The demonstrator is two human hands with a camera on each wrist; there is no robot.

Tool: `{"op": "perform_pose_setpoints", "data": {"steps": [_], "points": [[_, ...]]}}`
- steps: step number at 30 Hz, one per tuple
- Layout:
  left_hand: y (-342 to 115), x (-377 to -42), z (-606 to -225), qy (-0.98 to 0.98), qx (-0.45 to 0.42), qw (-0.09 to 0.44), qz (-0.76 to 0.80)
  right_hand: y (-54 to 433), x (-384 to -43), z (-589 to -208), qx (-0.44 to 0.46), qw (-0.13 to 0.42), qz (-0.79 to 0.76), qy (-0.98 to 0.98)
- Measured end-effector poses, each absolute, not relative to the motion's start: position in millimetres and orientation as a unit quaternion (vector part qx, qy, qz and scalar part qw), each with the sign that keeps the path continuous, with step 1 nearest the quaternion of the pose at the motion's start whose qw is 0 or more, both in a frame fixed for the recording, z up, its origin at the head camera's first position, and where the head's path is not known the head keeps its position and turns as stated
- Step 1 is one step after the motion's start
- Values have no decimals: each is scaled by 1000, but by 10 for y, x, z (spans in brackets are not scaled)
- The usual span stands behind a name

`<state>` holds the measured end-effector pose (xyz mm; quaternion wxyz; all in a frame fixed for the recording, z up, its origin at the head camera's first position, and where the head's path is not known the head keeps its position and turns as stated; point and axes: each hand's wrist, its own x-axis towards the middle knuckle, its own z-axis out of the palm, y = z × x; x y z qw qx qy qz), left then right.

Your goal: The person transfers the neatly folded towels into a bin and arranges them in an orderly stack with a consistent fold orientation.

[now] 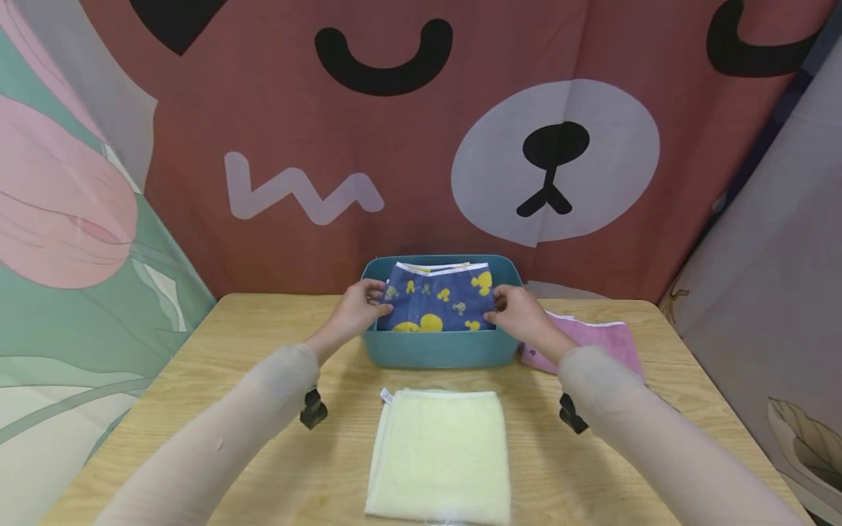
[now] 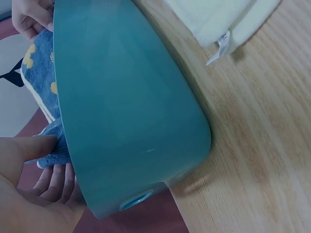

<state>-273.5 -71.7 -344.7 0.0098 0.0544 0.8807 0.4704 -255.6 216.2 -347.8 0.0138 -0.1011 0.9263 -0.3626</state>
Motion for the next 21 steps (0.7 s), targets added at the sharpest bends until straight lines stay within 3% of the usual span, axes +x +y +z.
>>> {"op": "perform_pose_setpoints", "data": {"steps": [9,21], "points": [[-738,-2708,-3422,885,65,9,461,2180,-2524,-3455,-96,25,-368,925],[-794,-2613,-3400,867,92,8,490,2295,-2414,-3409,-106,-18,-403,909]]}}
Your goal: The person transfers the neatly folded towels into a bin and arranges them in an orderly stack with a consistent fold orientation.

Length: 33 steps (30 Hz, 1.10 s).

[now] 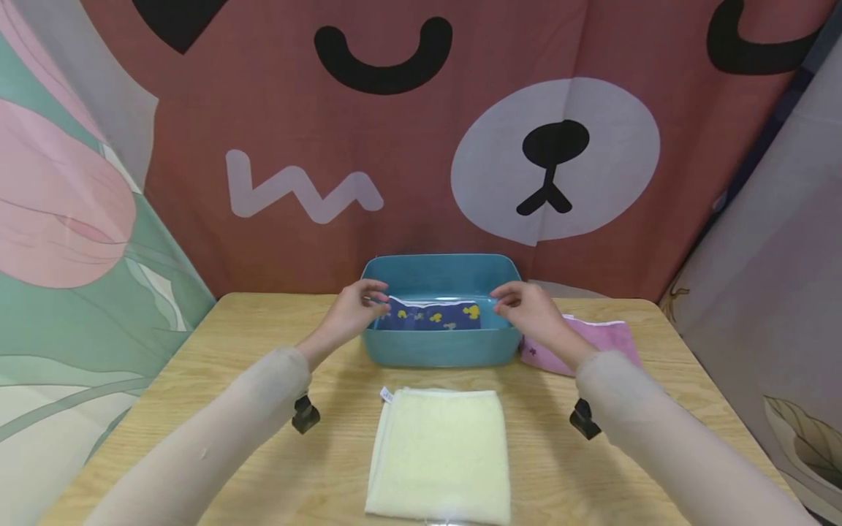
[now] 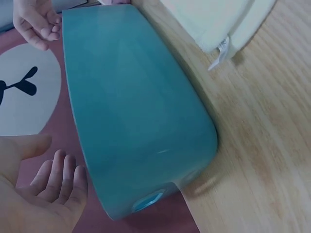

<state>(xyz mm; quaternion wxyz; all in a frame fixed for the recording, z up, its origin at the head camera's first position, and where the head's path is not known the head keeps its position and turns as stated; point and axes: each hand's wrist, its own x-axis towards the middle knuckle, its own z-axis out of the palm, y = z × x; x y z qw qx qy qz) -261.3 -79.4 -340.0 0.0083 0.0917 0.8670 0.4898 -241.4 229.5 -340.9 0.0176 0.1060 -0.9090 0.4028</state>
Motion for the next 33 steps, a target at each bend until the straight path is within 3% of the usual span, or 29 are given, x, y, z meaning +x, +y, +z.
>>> {"op": "perform_pose_setpoints", "data": {"steps": [14,22,33], "points": [[-833,-2400,-3323,857,124,-11,501,2329,-2178,-3357,96,43,417,-903],[-906,-2143,-3387,848,154,-56,504,2364,-1951,-3351,78,43,450,-889],[-1046,-1838,-3510,839,160,-23,520,2343,-1648,-3434,55,23,542,-838]]}}
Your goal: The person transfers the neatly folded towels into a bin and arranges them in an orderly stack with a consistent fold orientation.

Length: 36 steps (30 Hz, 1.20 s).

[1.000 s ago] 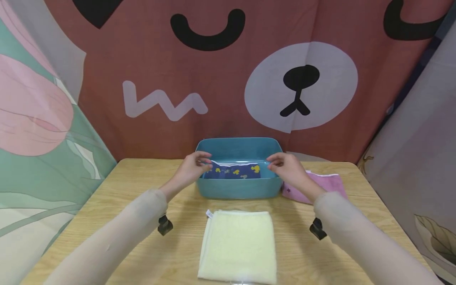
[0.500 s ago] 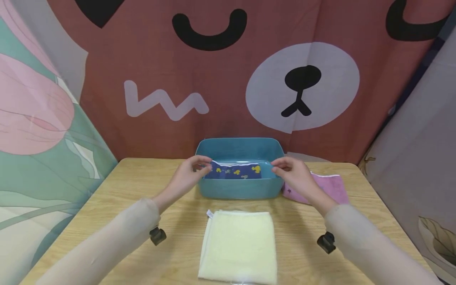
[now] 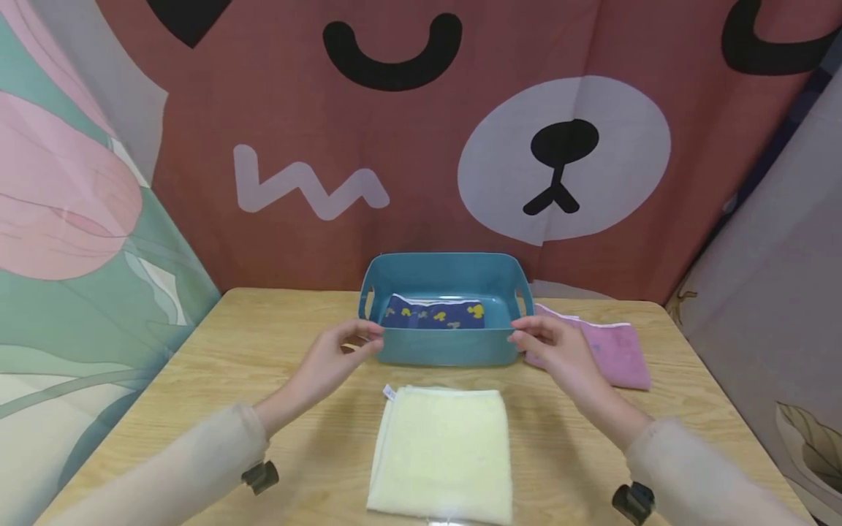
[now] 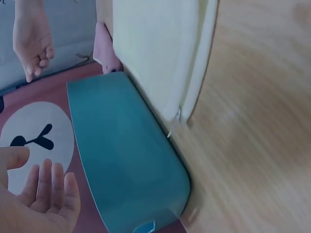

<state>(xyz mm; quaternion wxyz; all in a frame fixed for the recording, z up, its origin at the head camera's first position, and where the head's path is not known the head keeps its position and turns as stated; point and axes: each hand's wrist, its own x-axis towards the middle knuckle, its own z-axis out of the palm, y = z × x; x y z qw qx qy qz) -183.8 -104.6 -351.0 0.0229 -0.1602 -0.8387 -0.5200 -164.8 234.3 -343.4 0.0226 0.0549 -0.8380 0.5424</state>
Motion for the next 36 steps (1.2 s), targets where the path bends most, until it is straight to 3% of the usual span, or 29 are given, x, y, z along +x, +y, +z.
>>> {"op": "perform_pose_setpoints", "data": {"steps": [11,36], "points": [[-1150,-1465,-3762,-835,-163,-13,-525,2223,-1305,-3647,50,74,622,-778],[-1235,-1152,-4356,-832,-144,-93,-528,2154,-954,-4277,-81,6,601,-795]]}}
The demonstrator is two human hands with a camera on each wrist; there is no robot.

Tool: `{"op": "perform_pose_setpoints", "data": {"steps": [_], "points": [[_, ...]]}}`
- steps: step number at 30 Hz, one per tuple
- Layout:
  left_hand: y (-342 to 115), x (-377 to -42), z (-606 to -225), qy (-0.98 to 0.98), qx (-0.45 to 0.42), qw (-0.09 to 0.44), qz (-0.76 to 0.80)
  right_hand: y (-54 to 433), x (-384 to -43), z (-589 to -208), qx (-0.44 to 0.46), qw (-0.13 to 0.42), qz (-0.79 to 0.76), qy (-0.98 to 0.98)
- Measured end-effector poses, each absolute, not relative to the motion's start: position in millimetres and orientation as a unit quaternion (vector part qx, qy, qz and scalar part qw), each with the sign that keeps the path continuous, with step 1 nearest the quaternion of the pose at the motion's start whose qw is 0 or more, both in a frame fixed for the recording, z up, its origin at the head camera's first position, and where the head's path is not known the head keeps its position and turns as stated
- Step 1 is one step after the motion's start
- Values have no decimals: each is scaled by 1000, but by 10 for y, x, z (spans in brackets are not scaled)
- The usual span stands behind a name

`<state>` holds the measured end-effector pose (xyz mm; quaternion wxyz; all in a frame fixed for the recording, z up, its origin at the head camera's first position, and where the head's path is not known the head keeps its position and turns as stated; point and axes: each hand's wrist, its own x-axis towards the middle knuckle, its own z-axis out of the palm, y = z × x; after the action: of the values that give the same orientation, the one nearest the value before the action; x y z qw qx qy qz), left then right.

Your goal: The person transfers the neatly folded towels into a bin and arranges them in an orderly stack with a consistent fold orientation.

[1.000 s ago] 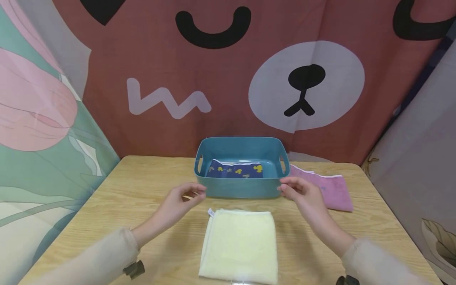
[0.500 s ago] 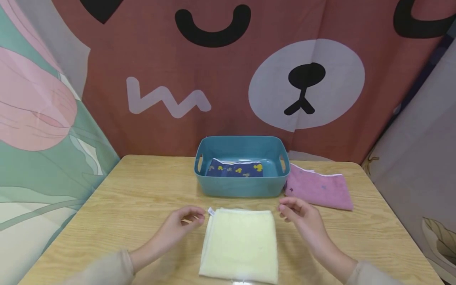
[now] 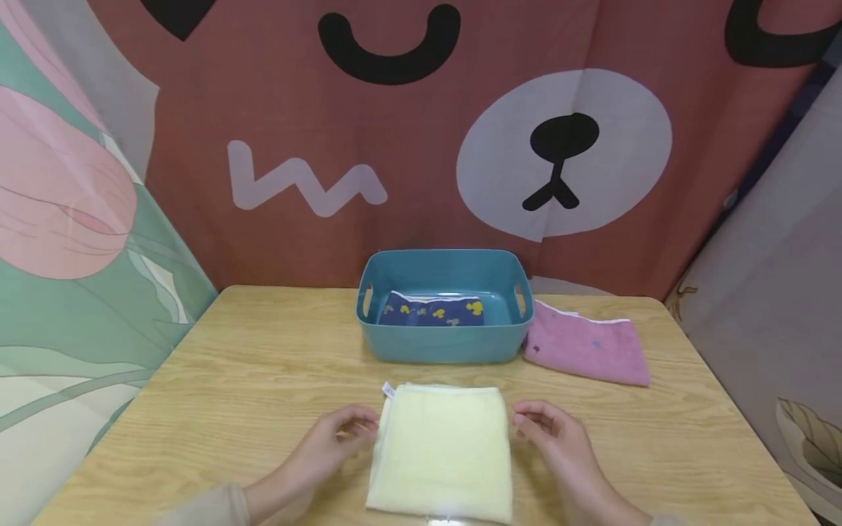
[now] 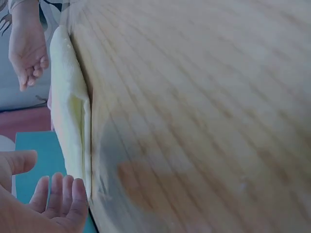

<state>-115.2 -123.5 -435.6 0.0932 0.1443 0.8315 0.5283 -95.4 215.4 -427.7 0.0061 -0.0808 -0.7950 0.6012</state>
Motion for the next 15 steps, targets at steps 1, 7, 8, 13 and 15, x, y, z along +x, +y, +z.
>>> {"op": "perform_pose_setpoints", "data": {"steps": [1,7,8,13,15], "points": [[-1236,-1143,-4363,833,142,97,527,2151,-944,-4302,-89,1,605,-791],[-1223,-1078,-4393,825,122,129,537,2126,-874,-4408,-142,-54,635,-757],[-1219,-1068,-4398,823,118,133,539,2124,-864,-4421,-148,-63,634,-756],[-1188,-1023,-4422,817,104,141,549,2110,-826,-4472,-154,-78,611,-772],[-1176,-1009,-4432,815,100,144,552,2104,-804,-4491,-153,-76,602,-781]]}}
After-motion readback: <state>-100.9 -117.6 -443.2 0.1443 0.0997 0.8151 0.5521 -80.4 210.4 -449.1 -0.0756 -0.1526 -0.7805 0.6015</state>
